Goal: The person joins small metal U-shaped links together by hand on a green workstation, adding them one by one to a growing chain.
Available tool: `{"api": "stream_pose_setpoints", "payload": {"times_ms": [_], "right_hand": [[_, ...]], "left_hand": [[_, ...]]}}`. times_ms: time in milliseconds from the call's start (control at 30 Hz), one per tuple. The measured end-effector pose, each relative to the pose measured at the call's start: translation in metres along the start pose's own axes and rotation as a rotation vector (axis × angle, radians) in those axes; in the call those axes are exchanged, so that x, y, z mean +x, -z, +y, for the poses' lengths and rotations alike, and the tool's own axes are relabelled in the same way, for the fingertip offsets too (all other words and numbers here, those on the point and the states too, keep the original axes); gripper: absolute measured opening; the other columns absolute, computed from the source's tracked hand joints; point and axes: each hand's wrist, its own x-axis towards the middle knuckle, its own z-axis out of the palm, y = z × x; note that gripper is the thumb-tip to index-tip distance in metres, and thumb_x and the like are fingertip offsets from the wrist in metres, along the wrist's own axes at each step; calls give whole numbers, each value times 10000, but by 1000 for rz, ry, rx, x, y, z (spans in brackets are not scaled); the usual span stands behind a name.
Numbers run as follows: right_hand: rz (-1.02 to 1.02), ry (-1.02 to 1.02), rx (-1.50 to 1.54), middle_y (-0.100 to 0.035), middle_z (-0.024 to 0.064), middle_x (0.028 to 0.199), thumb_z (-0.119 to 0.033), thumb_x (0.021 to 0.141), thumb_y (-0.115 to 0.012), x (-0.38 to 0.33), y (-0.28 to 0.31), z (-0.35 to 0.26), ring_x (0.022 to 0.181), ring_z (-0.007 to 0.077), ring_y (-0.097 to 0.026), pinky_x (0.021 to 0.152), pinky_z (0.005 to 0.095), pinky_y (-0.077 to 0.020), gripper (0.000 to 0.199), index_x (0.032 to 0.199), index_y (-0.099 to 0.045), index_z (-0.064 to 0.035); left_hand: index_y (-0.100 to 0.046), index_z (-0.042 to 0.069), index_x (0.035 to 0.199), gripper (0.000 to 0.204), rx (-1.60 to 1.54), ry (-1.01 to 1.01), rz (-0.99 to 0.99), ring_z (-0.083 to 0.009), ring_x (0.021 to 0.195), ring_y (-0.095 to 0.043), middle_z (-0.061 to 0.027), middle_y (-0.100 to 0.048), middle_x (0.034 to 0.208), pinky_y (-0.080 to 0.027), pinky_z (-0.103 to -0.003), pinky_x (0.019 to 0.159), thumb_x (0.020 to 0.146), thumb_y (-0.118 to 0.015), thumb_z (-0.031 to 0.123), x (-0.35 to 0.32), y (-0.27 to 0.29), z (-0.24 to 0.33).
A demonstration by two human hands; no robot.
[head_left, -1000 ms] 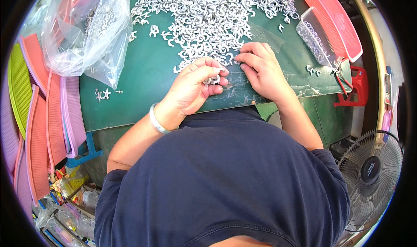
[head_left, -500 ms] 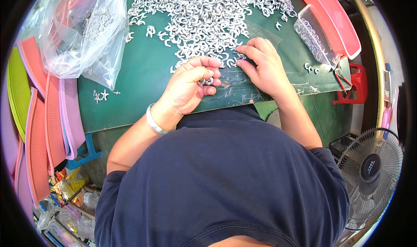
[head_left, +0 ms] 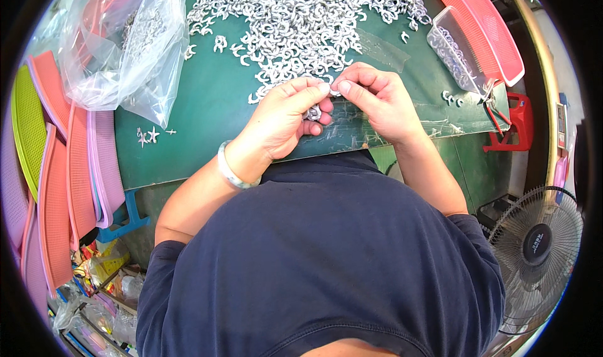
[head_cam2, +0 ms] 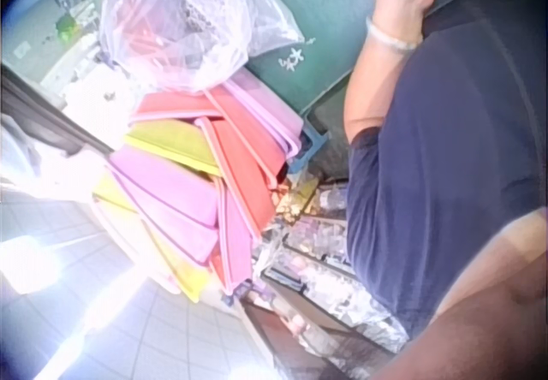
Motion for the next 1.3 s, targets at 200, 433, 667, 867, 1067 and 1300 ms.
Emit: {"api": "stream_pose_setpoints", "payload": {"times_ms": [200,433,667,867,1067,1300], "right_hand": [[85,277,-426,-574,65,813,-87,790,-633,0,6,3,757,182,-553,688,285,-442,113,878,-641,-17],[29,422,-982,-514,61,920,-122,692,-683,-4,14,10,888,248,-480,781,347,-394,183,860,-648,-61],[83,482,-903,-539,66,858,-91,718,-655,0,13,14,839,249,-509,759,350,-410,112,820,-641,-46],[80,374,-519,-571,93,826,-69,798,-601,-1,8,7,784,241,-554,688,321,-445,71,816,-622,-3],[30,214,-267,-580,96,819,-82,835,-586,0,0,-1,726,190,-565,665,278,-444,106,820,-611,20],[88,407,-583,-567,82,841,-89,765,-635,2,6,6,787,237,-543,707,331,-433,99,828,-630,-14]], "left_hand": [[-576,70,843,133,-42,51,-17,-104,598,-519,-19,-562,712,-410,-206,487,882,-550,195,5,5,-2],[-562,46,832,127,-186,101,38,-141,633,-563,-68,-589,768,-441,-218,508,866,-542,167,6,7,-4],[-571,46,880,97,-102,14,29,-143,686,-568,-83,-601,820,-464,-228,542,851,-513,119,-1,7,-3],[-586,62,933,130,-18,-13,27,-125,662,-571,-54,-599,804,-465,-225,545,870,-541,166,0,0,-2],[-578,75,938,166,81,-2,-31,-106,657,-563,-21,-588,784,-450,-203,532,901,-542,233,1,-1,-5],[-550,70,932,159,-117,45,-144,-103,664,-520,-21,-556,801,-413,-186,524,918,-513,225,3,11,-8]]}}
